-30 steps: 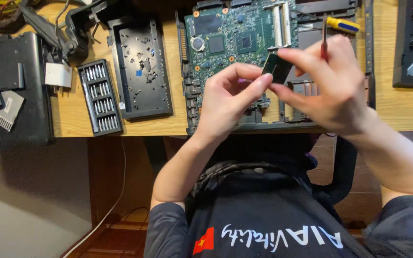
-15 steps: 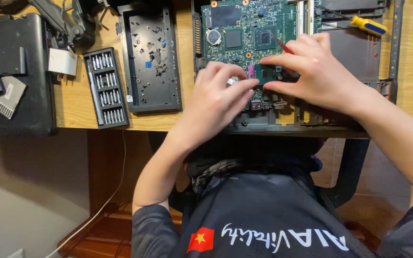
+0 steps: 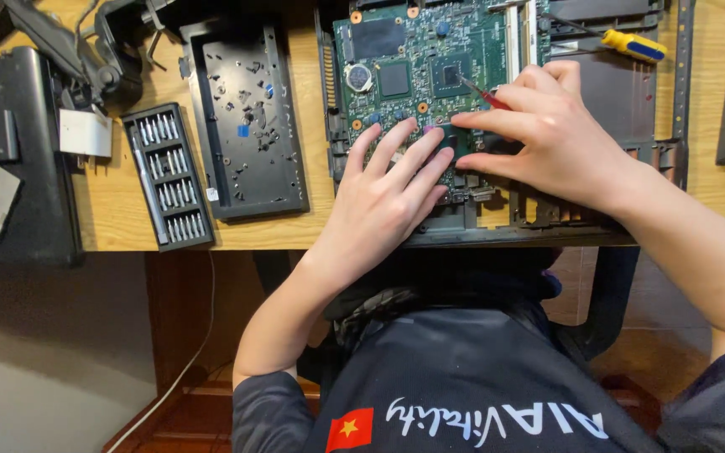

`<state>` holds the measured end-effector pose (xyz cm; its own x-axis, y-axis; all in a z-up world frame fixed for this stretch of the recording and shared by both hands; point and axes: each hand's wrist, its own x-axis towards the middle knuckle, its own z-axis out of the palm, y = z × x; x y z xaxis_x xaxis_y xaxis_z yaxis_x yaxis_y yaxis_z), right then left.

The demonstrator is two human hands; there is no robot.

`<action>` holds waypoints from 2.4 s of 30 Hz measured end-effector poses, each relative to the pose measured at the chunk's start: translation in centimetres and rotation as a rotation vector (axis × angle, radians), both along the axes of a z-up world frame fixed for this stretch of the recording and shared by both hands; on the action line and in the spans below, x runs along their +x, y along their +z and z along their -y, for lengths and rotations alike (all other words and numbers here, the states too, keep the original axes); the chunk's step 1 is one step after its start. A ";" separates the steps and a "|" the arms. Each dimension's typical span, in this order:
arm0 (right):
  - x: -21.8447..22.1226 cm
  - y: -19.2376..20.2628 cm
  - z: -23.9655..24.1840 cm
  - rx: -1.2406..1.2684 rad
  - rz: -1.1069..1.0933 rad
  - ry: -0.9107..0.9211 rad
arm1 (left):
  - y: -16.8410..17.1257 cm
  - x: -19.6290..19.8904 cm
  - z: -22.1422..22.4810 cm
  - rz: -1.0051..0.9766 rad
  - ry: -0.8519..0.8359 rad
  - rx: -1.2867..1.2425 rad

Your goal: The recorder is disassembling and repairing internal laptop components, including the CPU and motherboard.

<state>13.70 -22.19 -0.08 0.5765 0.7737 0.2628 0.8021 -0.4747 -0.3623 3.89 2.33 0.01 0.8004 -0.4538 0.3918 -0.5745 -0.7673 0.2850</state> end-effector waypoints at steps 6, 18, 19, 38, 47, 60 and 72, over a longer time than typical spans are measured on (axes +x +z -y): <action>0.0 0.1 -0.2 0.009 0.015 -0.008 | -0.2 -0.3 0.3 0.000 0.026 0.050; 0.3 2.3 0.2 0.077 -0.132 -0.037 | 0.3 -1.1 2.0 -0.012 0.078 0.166; 0.2 2.2 0.5 0.076 -0.129 -0.037 | 0.4 -1.1 2.4 -0.009 0.078 0.165; -3.5 0.9 1.2 0.203 -0.089 -0.003 | 0.1 -2.7 2.9 -0.075 0.177 0.072; -3.6 0.8 0.5 0.223 -0.069 -0.046 | 0.3 -2.7 2.8 -0.071 0.186 0.062; -3.7 0.8 0.3 0.234 -0.068 -0.091 | -0.1 -3.2 3.2 -0.044 0.214 0.090; -1.8 4.2 -1.1 0.165 -0.260 -0.017 | -0.9 -5.0 5.5 -0.039 0.261 0.079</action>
